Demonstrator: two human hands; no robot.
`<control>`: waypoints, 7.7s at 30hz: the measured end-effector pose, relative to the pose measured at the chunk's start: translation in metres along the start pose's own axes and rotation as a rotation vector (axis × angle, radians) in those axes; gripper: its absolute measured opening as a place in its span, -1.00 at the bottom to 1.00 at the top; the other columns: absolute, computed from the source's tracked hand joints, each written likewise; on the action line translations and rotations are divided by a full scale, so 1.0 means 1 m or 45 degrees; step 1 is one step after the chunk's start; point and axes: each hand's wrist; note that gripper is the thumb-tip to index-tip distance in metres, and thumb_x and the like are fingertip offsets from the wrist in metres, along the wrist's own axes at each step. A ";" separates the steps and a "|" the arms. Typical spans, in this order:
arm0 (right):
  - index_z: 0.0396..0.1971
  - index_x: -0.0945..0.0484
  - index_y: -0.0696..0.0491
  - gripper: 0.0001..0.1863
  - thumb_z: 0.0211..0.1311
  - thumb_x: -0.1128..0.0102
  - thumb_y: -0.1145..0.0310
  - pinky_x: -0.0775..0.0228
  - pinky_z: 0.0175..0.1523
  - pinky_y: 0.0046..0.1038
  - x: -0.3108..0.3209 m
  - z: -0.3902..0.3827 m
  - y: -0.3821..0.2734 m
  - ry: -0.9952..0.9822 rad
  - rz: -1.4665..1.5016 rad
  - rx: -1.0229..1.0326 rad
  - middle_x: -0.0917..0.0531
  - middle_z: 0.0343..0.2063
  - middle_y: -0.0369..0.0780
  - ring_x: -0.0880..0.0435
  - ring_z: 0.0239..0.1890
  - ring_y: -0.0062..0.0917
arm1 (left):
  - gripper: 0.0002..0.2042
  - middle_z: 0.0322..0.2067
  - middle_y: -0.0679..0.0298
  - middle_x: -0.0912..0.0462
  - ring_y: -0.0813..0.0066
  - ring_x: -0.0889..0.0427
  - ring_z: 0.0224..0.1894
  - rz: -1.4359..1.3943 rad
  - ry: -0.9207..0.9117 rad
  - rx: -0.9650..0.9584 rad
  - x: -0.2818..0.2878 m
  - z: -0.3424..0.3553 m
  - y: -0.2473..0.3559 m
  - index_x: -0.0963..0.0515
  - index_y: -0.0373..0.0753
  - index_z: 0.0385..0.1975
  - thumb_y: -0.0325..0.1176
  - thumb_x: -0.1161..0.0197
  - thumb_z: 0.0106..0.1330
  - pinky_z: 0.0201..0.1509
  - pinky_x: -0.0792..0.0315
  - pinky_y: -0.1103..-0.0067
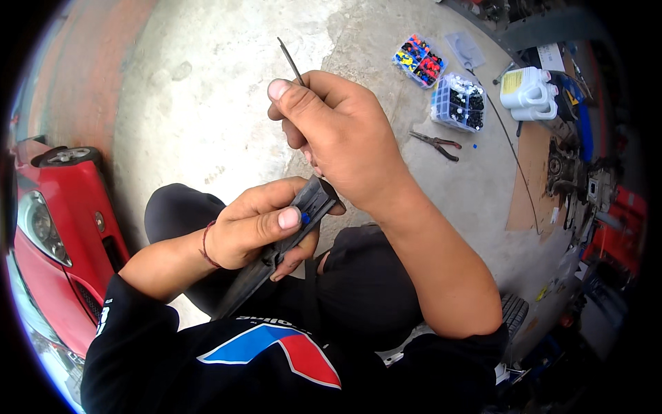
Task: The person uses a screwdriver to adjust a small blue clip on a long black rubber weatherstrip. They then walk to a black car and install the weatherstrip along the top edge of the open driver's door, pressing it into place.
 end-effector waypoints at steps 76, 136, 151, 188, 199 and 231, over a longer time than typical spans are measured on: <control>-0.16 -0.45 0.11 -0.54 0.50 0.12 -0.06 -0.60 -0.45 -0.29 -0.227 0.007 -0.757 -0.459 0.384 0.332 -0.51 -0.34 -0.10 -0.54 -0.36 -0.41 | -0.56 -0.37 0.11 -0.50 0.11 -0.58 -0.45 1.824 1.501 -0.530 -0.338 -0.234 0.615 -0.42 -0.33 0.05 -0.32 -0.36 0.21 -0.45 -0.44 0.31; 0.18 -0.37 0.36 -0.53 0.46 -0.08 0.30 -0.53 -0.07 -0.31 -1.100 1.837 -1.053 -0.766 -0.557 1.694 -0.63 -0.16 0.03 -0.69 -0.14 -0.16 | -0.82 -0.48 0.16 -0.64 0.44 -0.58 -0.41 1.219 1.364 -0.781 1.091 -0.454 2.031 -0.59 -0.41 -0.41 -0.39 -0.30 0.17 -0.26 -0.48 0.49; 0.19 -0.34 0.42 -0.37 0.51 0.01 0.08 -0.58 -0.07 -0.31 -1.387 2.196 -1.054 -0.634 -0.483 1.539 -0.69 -0.17 0.08 -0.75 -0.17 -0.18 | -0.88 -0.46 0.33 -0.57 0.62 -0.56 -0.44 0.475 1.365 -0.840 1.449 -0.578 2.267 -0.58 -0.34 -0.29 -0.41 -0.26 0.32 -0.33 -0.51 0.64; 0.22 -0.36 0.33 -0.52 0.37 -0.02 0.40 -0.56 0.00 -0.29 -1.886 2.601 -1.109 -0.007 -0.584 1.138 -0.66 -0.07 0.06 -0.73 -0.10 -0.11 | -0.84 -0.43 0.38 -0.51 0.70 -0.50 -0.38 1.098 0.824 -0.135 1.948 -0.894 2.714 -0.53 -0.39 -0.23 -0.53 -0.29 0.23 -0.30 -0.46 0.68; 0.25 -0.32 0.33 -0.45 0.42 -0.08 0.26 -0.54 -0.05 -0.28 -1.891 2.571 -1.135 0.672 -0.876 1.367 -0.60 0.02 0.11 -0.69 -0.14 -0.14 | -0.78 -0.24 0.34 -0.50 0.65 -0.48 -0.21 0.774 -0.027 -0.423 1.983 -0.862 2.724 -0.50 -0.35 -0.12 -0.52 -0.33 0.28 -0.09 -0.42 0.65; -0.09 -0.66 0.10 -0.50 -0.18 -0.35 0.67 -0.45 -0.02 -0.26 -1.508 2.514 -1.194 0.762 -1.664 1.281 -0.63 -0.23 -0.13 -0.62 -0.17 -0.21 | -0.80 -0.15 0.03 -0.59 0.30 -0.66 -0.10 1.634 0.726 -1.150 1.891 -0.743 2.667 -0.53 -0.36 -0.13 -0.53 -0.33 0.29 -0.02 -0.60 0.47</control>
Point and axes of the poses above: each hand's wrist, its own z-axis towards the middle knuckle, its own x-axis out of the back of the hand, y = z × x
